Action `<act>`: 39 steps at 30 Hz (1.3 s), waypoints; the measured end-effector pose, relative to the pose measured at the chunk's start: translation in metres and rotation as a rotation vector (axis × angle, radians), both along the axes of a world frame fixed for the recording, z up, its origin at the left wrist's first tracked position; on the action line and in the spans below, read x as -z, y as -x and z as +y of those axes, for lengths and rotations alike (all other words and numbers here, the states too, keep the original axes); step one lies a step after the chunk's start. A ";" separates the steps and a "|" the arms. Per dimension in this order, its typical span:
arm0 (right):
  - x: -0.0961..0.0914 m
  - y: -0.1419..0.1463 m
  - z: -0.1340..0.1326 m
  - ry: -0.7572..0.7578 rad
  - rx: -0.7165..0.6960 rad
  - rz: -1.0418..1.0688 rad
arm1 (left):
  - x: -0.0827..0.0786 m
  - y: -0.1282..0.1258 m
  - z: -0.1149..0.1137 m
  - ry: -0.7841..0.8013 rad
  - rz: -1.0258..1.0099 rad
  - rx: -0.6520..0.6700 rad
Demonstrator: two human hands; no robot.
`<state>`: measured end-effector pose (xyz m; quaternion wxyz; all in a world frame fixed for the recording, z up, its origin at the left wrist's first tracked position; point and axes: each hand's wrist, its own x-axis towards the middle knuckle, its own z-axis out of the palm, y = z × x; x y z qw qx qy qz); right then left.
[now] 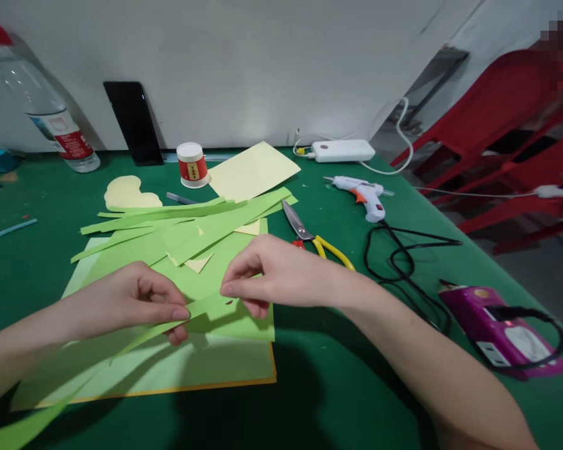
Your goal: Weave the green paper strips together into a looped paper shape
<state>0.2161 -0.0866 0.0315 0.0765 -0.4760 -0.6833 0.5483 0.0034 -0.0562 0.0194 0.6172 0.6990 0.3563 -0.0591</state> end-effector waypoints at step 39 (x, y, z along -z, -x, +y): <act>0.002 0.017 -0.019 -0.245 -0.009 -0.032 | 0.019 0.000 -0.003 -0.148 -0.339 -0.182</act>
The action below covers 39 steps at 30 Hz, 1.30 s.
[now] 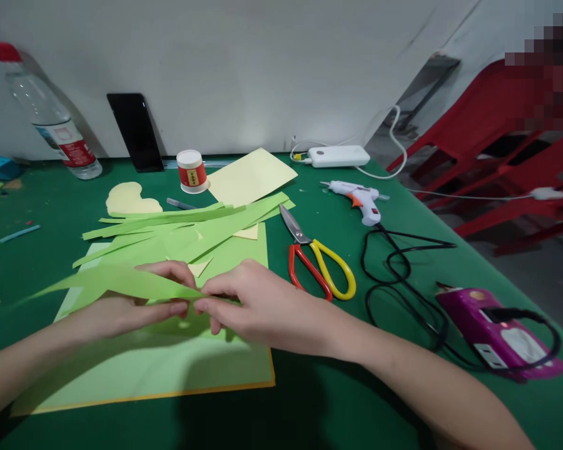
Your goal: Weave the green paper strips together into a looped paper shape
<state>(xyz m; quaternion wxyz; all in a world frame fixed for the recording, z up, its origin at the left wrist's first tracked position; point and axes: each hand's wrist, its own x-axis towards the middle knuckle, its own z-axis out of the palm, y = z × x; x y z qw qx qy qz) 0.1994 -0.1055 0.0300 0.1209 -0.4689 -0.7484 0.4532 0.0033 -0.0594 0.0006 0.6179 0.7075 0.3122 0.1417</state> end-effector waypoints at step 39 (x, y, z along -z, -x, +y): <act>-0.012 -0.015 -0.001 0.214 -0.176 0.050 | 0.000 0.003 -0.010 -0.511 -0.338 0.104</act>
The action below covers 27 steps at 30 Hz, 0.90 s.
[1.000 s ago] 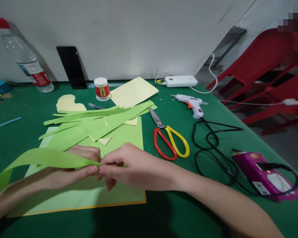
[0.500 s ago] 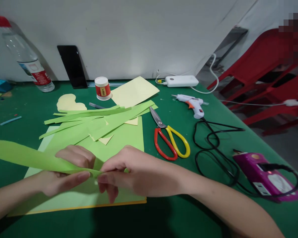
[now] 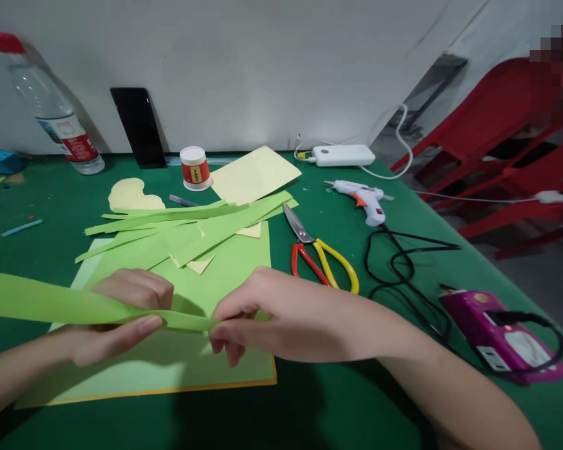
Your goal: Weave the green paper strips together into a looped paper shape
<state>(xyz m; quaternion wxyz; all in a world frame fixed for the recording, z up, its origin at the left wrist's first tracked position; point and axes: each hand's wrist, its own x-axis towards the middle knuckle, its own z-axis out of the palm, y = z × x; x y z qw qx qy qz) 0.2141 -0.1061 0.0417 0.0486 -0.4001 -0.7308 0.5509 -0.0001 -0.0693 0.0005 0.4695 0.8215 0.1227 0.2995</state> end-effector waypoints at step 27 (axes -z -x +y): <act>0.000 -0.001 -0.002 -0.031 -0.009 -0.069 | -0.001 -0.005 -0.002 -0.080 0.003 -0.011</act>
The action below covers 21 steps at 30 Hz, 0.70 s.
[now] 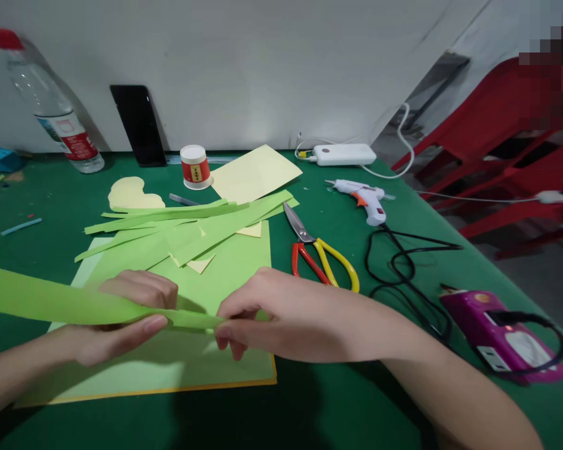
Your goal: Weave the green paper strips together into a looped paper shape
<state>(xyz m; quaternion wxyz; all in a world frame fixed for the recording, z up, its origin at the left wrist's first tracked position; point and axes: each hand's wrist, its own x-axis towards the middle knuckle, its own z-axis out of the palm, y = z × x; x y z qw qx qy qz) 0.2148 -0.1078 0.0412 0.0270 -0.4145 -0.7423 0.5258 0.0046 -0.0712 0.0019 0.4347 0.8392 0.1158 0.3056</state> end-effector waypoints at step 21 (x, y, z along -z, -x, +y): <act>0.002 0.005 -0.003 -0.047 0.028 0.077 | 0.002 0.002 -0.001 0.071 -0.052 0.006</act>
